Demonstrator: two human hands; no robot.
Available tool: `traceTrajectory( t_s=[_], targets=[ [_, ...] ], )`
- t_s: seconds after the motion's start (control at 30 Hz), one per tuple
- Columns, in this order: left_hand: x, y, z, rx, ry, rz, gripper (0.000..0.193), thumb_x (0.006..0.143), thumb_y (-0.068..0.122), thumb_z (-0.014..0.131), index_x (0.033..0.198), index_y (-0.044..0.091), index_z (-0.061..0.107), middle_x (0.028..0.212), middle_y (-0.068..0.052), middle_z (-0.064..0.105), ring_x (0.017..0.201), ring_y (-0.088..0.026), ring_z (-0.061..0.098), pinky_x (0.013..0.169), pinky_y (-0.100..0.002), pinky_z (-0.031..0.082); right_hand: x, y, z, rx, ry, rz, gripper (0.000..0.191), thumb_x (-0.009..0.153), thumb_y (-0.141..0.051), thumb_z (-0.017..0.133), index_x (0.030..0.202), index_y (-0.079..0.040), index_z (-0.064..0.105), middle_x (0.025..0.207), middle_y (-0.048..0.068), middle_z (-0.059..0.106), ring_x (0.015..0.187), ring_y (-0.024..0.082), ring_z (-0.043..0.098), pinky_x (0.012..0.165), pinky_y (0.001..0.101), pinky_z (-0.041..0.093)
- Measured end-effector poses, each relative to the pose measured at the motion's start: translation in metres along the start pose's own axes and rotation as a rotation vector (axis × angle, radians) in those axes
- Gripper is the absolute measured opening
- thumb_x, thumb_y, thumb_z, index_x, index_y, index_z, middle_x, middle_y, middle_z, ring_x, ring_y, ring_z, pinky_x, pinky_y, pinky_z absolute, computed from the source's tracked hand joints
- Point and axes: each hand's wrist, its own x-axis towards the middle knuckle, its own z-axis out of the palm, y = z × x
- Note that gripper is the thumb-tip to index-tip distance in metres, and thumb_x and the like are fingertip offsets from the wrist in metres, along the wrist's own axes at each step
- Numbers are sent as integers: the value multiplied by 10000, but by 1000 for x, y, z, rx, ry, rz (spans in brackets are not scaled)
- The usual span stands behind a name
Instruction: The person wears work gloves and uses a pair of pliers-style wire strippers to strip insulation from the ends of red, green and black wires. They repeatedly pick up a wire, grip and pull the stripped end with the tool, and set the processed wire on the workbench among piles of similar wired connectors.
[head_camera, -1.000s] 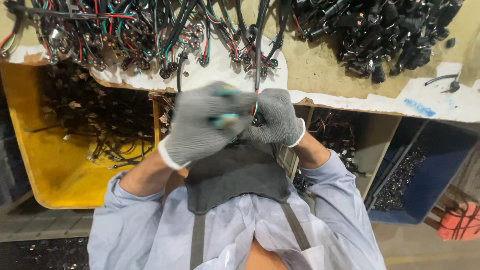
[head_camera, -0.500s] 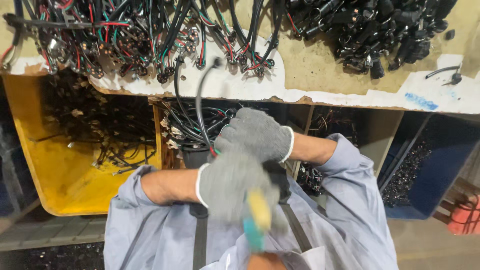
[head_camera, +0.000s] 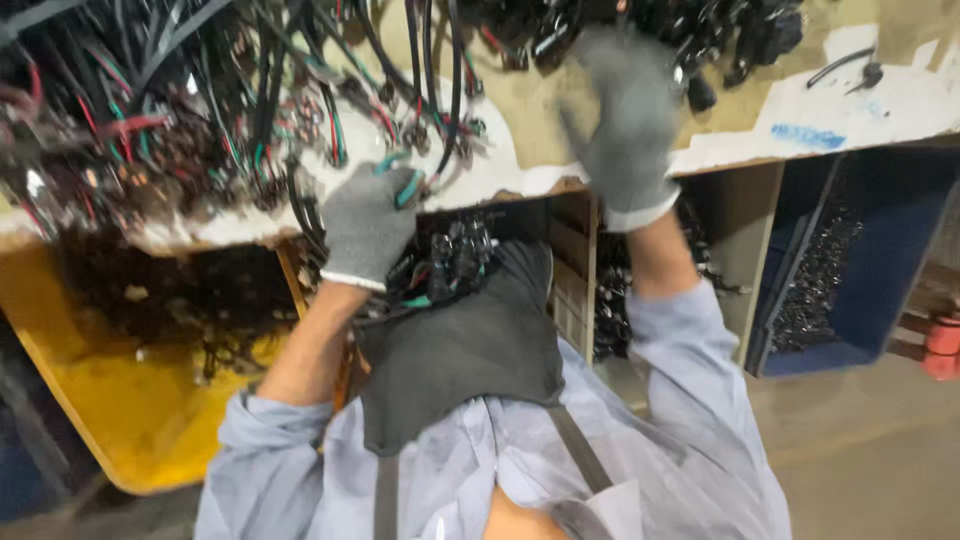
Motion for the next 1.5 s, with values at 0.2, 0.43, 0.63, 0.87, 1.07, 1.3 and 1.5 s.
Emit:
traceTrajectory(
  t_s=[0.2,0.43,0.63,0.87,1.07,1.3,1.5],
  targets=[
    [-1,5,-1,94,-88,26,273,808,94,671,1069,137,738,903,-203,651,755,-408,679,647,-513,535,47,53,7,-637,4,-267,434,899,-159,757,1308,-120,620,1293,154,604,1252,361,562,1081,506,365],
    [-5,12,21,133,-29,-62,272,866,90,661,1133,97,709,945,-194,626,774,-376,682,600,-501,543,30,52,-8,262,84,55,326,981,-101,840,1222,-53,625,1133,88,632,1037,255,604,906,405,560],
    [4,26,4,135,-1,4,183,923,113,668,1089,128,745,992,-153,670,837,-329,699,631,-466,566,1,-23,22,1157,375,335,249,1022,-155,758,1199,-94,594,1110,43,618,927,167,599,730,291,543],
    [-17,6,-92,-1166,-28,-293,372,886,-1,764,1252,-26,695,923,-99,730,623,-90,626,515,-231,495,-26,-71,22,759,-55,18,138,842,-92,707,888,-55,582,770,97,575,658,286,581,640,391,471],
    [-50,37,-110,-1396,205,-362,396,873,-53,758,1263,-63,683,929,-98,725,642,-93,613,532,-215,469,-23,-71,26,779,-204,-148,100,793,-187,645,797,-96,603,705,94,533,648,347,554,590,423,443],
    [-47,59,-79,-726,141,149,314,875,76,818,1178,30,747,1006,-125,754,811,-195,713,751,-302,558,-14,-86,15,761,-211,-341,819,789,-759,695,1057,14,659,813,114,610,705,356,613,634,438,465],
    [-40,58,-100,-615,144,272,286,872,67,812,1154,57,767,958,-145,705,843,-257,694,747,-335,546,-21,-89,19,722,-420,-193,685,779,-727,728,938,-66,651,758,76,616,688,333,647,656,439,502]
  ],
)
